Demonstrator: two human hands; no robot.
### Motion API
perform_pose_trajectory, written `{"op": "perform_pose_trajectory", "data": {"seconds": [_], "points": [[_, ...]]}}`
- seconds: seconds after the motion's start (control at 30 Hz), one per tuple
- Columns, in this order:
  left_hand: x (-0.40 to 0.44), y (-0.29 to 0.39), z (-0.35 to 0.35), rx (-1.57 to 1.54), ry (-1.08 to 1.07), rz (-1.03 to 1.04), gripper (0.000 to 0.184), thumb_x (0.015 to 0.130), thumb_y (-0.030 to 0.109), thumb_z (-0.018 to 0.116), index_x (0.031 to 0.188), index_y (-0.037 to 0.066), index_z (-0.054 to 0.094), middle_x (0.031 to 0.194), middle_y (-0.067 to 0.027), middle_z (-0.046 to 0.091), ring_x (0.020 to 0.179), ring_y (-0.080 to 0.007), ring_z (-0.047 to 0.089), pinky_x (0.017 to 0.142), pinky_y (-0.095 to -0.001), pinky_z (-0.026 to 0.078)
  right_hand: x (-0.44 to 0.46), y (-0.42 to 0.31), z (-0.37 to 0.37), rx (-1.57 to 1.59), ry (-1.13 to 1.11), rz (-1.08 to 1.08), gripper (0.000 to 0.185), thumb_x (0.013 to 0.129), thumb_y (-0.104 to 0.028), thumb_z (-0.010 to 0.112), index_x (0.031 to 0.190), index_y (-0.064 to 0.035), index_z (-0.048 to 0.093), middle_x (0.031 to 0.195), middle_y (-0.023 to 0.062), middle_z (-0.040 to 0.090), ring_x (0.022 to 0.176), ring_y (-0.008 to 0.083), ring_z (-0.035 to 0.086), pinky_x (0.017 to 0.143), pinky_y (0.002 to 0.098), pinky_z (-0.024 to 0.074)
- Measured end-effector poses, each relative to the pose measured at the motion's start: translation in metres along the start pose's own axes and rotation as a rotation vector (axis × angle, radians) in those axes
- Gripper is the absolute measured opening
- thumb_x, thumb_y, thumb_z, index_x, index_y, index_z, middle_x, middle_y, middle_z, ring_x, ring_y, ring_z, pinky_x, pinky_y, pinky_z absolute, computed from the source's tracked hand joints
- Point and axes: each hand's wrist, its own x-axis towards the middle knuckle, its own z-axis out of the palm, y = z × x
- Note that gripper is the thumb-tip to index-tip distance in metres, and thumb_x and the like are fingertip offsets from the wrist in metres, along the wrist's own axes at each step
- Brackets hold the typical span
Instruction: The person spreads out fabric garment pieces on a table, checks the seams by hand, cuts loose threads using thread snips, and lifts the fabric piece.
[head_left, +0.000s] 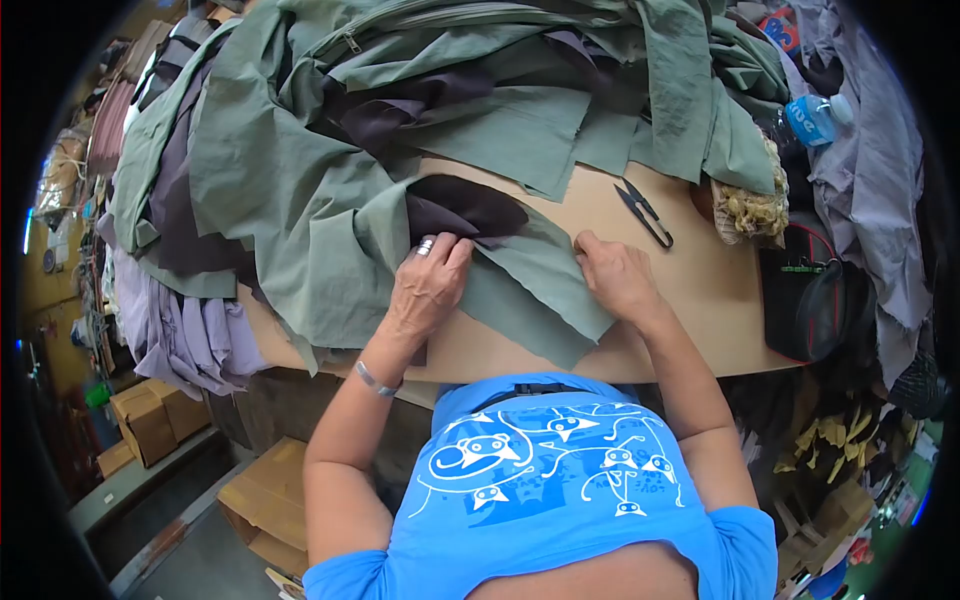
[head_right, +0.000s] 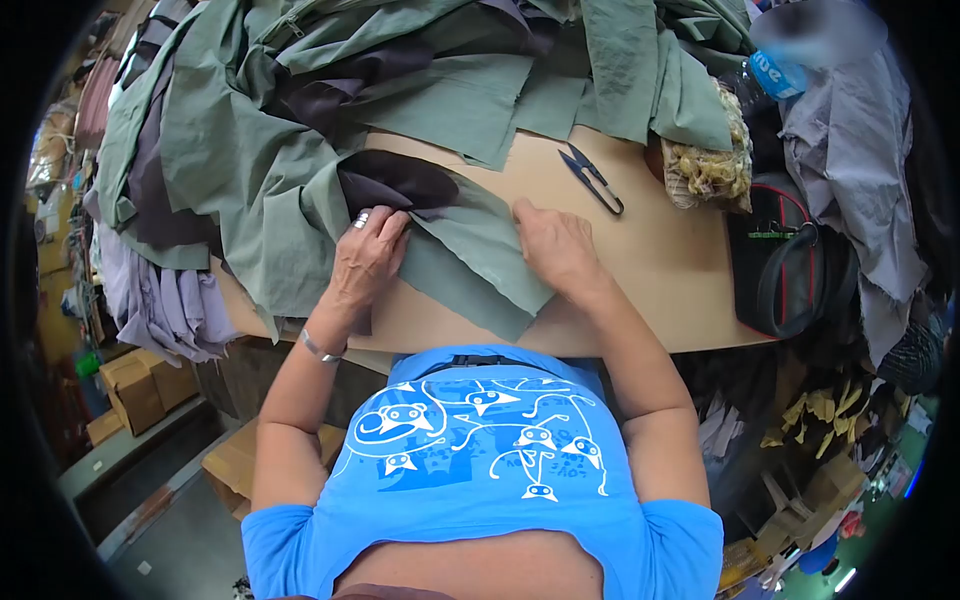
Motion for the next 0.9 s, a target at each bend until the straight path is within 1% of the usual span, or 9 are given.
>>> {"op": "perform_pose_trajectory", "data": {"seconds": [0.03,0.13,0.23,0.33,0.43,0.57,0.67,0.73,0.9], "points": [[-0.005,0.000,0.005,-0.022,0.004,-0.056,0.023,0.075,0.007,0.064,0.097,0.006,0.055,0.086,-0.0099,0.051,0.076,-0.0272,0.055,0.063,-0.0360,0.048,0.002,0.000,-0.005,-0.047,-0.073,0.009,0.014,0.082,-0.014,0.058,0.091,-0.0050,0.052,0.078,0.0160,0.062,0.072,0.0360,0.061,0.067,0.0445,0.0459],[-0.012,0.002,0.015,0.013,0.010,-0.185,0.023,0.075,0.008,0.065,0.096,0.007,0.056,0.088,-0.0109,0.052,0.078,-0.0285,0.055,0.065,-0.0381,0.048,0.021,-0.015,0.002,-0.087,0.165,-0.136,0.016,0.080,-0.014,0.060,0.093,-0.0051,0.054,0.081,0.0142,0.062,0.076,0.0342,0.061,0.073,0.0439,0.0443],[-0.013,0.003,0.022,0.028,0.070,-0.148,0.023,0.075,0.008,0.064,0.097,0.008,0.057,0.089,-0.0113,0.052,0.082,-0.0294,0.055,0.069,-0.0395,0.048,0.051,-0.037,0.025,0.054,0.393,-0.222,0.020,0.076,-0.010,0.061,0.095,-0.0056,0.056,0.083,0.0125,0.062,0.077,0.0320,0.061,0.074,0.0418,0.0427],[-0.015,-0.002,0.026,-0.012,0.092,-0.066,0.024,0.077,0.010,0.063,0.101,0.011,0.057,0.092,-0.0108,0.052,0.086,-0.0299,0.055,0.071,-0.0398,0.049,0.074,-0.040,0.048,0.043,0.341,-0.271,0.026,0.071,-0.007,0.062,0.096,-0.0068,0.057,0.082,0.0118,0.063,0.076,0.0314,0.061,0.071,0.0396,0.0430],[-0.017,-0.003,0.018,0.015,0.008,-0.071,0.026,0.078,0.009,0.061,0.104,0.014,0.057,0.096,-0.0101,0.052,0.088,-0.0301,0.055,0.071,-0.0391,0.049,0.084,-0.026,0.050,0.020,0.447,-0.279,0.027,0.067,-0.004,0.062,0.093,-0.0070,0.058,0.082,0.0111,0.063,0.075,0.0304,0.061,0.068,0.0382,0.0431],[-0.019,-0.008,0.017,-0.052,-0.009,-0.101,0.028,0.079,0.009,0.060,0.105,0.015,0.056,0.097,-0.0098,0.051,0.088,-0.0300,0.054,0.070,-0.0386,0.049,0.083,-0.027,0.048,0.013,0.486,-0.330,0.022,0.068,-0.001,0.057,0.089,-0.0073,0.057,0.080,0.0102,0.063,0.073,0.0300,0.060,0.065,0.0371,0.0428],[-0.012,-0.006,0.009,-0.067,-0.075,-0.150,0.026,0.078,0.009,0.060,0.103,0.014,0.057,0.095,-0.0100,0.051,0.086,-0.0298,0.055,0.068,-0.0386,0.049,0.082,-0.030,0.049,0.056,0.580,-0.372,0.010,0.070,-0.004,0.056,0.078,-0.0082,0.051,0.072,0.0093,0.059,0.065,0.0294,0.058,0.061,0.0381,0.0399],[-0.006,-0.005,0.008,-0.111,-0.082,-0.200,0.024,0.078,0.009,0.061,0.102,0.014,0.058,0.094,-0.0103,0.050,0.083,-0.0301,0.055,0.066,-0.0386,0.049,0.077,-0.028,0.049,0.018,0.506,-0.363,0.009,0.071,-0.005,0.056,0.079,-0.0080,0.052,0.073,0.0091,0.059,0.065,0.0291,0.057,0.061,0.0373,0.0396],[-0.017,0.003,0.020,-0.077,0.083,-0.008,0.029,0.072,0.005,0.063,0.099,0.015,0.060,0.099,-0.0086,0.052,0.081,-0.0271,0.057,0.067,-0.0370,0.050,0.069,-0.026,0.053,0.037,0.482,-0.389,0.012,0.072,-0.011,0.062,0.081,-0.0081,0.054,0.076,0.0080,0.060,0.067,0.0272,0.058,0.062,0.0365,0.0386]]}}
